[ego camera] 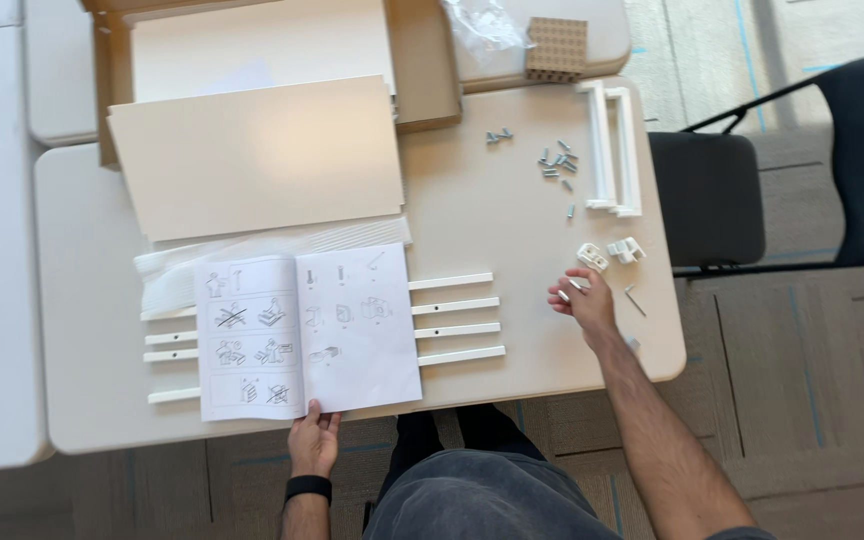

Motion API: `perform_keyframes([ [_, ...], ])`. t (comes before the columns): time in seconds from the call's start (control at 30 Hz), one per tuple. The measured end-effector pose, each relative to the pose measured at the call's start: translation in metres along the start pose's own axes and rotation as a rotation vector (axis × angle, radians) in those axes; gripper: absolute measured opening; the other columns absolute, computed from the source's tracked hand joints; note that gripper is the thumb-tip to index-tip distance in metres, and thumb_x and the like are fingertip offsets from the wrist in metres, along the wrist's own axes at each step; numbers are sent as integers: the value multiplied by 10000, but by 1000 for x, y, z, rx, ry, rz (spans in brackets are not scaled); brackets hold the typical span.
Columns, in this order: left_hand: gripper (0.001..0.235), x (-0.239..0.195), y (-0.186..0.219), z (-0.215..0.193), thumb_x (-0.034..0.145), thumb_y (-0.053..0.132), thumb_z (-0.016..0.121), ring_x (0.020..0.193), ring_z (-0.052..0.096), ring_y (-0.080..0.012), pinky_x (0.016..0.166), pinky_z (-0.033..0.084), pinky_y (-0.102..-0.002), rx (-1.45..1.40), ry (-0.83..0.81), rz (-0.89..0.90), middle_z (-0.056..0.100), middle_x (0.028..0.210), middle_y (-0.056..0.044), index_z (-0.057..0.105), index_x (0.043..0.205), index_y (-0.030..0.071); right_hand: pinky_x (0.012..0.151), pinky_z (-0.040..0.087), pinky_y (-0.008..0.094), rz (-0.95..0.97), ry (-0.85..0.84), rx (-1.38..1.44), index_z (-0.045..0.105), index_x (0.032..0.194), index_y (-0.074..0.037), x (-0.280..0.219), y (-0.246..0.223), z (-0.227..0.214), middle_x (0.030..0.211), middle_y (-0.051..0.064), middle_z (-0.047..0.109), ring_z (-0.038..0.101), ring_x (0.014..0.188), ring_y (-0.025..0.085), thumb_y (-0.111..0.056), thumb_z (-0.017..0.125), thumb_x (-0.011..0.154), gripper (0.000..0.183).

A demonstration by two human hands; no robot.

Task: The person reviews an instruction manual and organizes furniture parts on a table. They sort screws, dowels, and plastic connectors into separate piles, then handle white wooden panels and long side rails, preparing them for assembly.

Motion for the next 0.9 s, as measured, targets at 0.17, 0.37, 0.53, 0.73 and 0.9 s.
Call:
perform_keyframes([
  [0.17,188,5,2,-10,1073,61,692,1057,727,-248,891,619,-406,7,75,35,740,1176,-124,560,1200,103,735,639,387,-10,-127,-31,528,1353,-26,-5,4,0,1115,262,724,734,863,297,-122,473,1171,213],
  [0.37,229,4,2,-20,1066,68,698,1070,722,-258,918,616,-469,-31,48,6,731,1188,-111,549,1236,105,752,680,399,16,-73,-357,674,1306,-6,-3,-2,4,1128,162,757,775,880,277,-36,383,1071,376],
  [0.53,260,-45,13,-8,1051,31,691,1097,667,-324,1045,614,-614,-35,38,-82,638,1153,-184,520,1246,33,761,668,338,-41,-3,-556,782,1239,-62,15,0,2,974,104,792,788,745,231,-114,469,1009,392],
  [0.73,422,-120,50,-1,1087,275,658,1144,726,-323,881,643,-475,522,0,-172,742,1361,-208,651,1417,13,903,575,333,-299,-2,-869,834,1193,-174,89,48,-12,1057,28,798,776,912,259,-203,513,978,387],
  [0.9,146,-113,110,6,1097,180,675,810,726,-211,639,609,-357,556,-64,-2,831,1035,-138,740,1106,49,1159,491,394,-306,22,-988,810,1336,-132,70,29,3,1319,94,805,707,1247,303,-168,568,970,441],
])
Point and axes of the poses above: each hand's wrist, its own x-axis towards the middle knuckle, its own z-axis out of the palm, y = z × x, the point moved 6 cm from there along x, towards the middle knuckle
